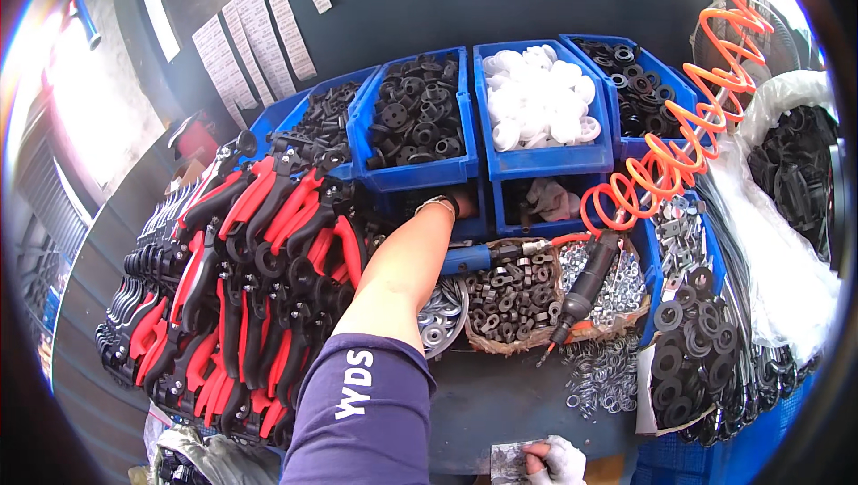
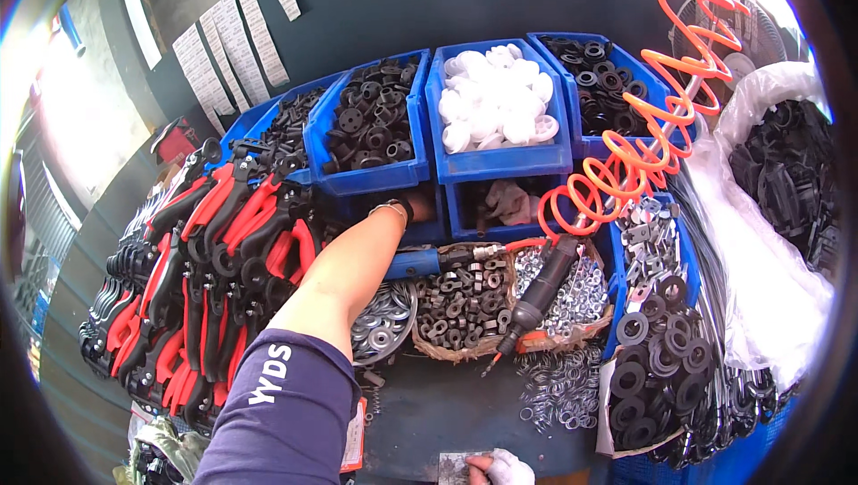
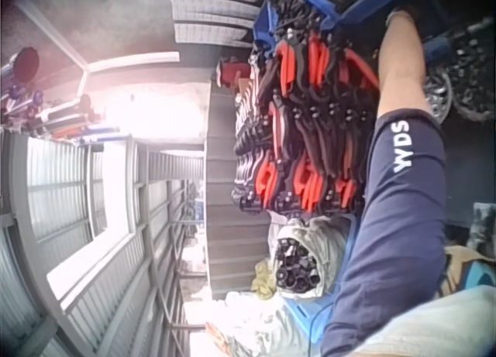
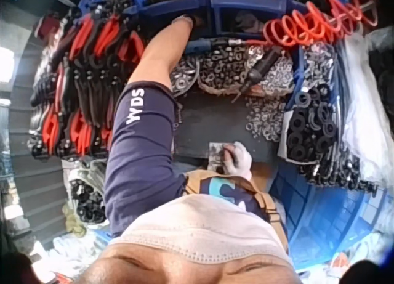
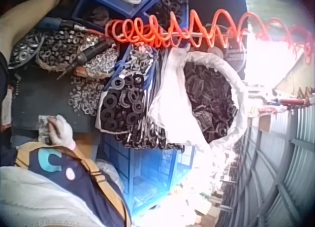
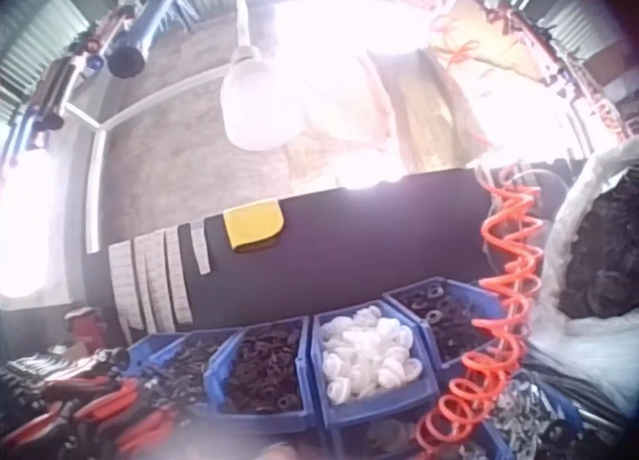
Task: The person assembles small mechanical hardware components by hand, combining metal pins, washers, and rubber gaskets into component housings.
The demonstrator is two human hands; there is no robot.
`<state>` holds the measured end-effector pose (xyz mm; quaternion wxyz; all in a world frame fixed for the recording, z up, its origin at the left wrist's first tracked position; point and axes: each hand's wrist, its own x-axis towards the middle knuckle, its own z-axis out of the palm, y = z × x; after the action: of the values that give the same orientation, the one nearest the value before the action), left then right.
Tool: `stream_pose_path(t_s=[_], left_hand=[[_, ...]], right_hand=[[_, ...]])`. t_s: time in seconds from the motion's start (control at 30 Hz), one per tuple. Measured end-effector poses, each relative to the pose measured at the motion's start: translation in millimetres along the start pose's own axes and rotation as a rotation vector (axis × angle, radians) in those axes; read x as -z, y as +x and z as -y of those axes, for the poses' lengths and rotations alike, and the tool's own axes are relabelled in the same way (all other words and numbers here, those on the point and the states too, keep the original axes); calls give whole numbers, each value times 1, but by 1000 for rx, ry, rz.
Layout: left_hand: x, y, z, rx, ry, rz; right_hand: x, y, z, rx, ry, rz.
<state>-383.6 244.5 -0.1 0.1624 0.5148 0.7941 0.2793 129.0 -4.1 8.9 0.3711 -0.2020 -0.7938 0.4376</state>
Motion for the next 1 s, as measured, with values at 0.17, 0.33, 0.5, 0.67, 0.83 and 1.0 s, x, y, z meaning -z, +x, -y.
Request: stream_pose_path(t_s=[0.17,0.33,0.5,0.67,0.83,1.0], left_hand=[[19,-8,-15,132,-155,-40],[19,-31,-48,413,-717,-67],[37,-23,-2,713,-1623,-268],[33,-53,-42,677,-1630,-278],[47,-82,-49,605,-1897,-257],[45,-100,-58,679,-1994,-295]], right_hand=[[1,3,0,31,23,1],[2,2,5,17,-42,-46],[-1,-1,6,43,-49,-36],[-6,-3,-4,6,-31,-62],[-3,-4,-8,12,2,-51],[-3,-3,-8,63,-9,-69]])
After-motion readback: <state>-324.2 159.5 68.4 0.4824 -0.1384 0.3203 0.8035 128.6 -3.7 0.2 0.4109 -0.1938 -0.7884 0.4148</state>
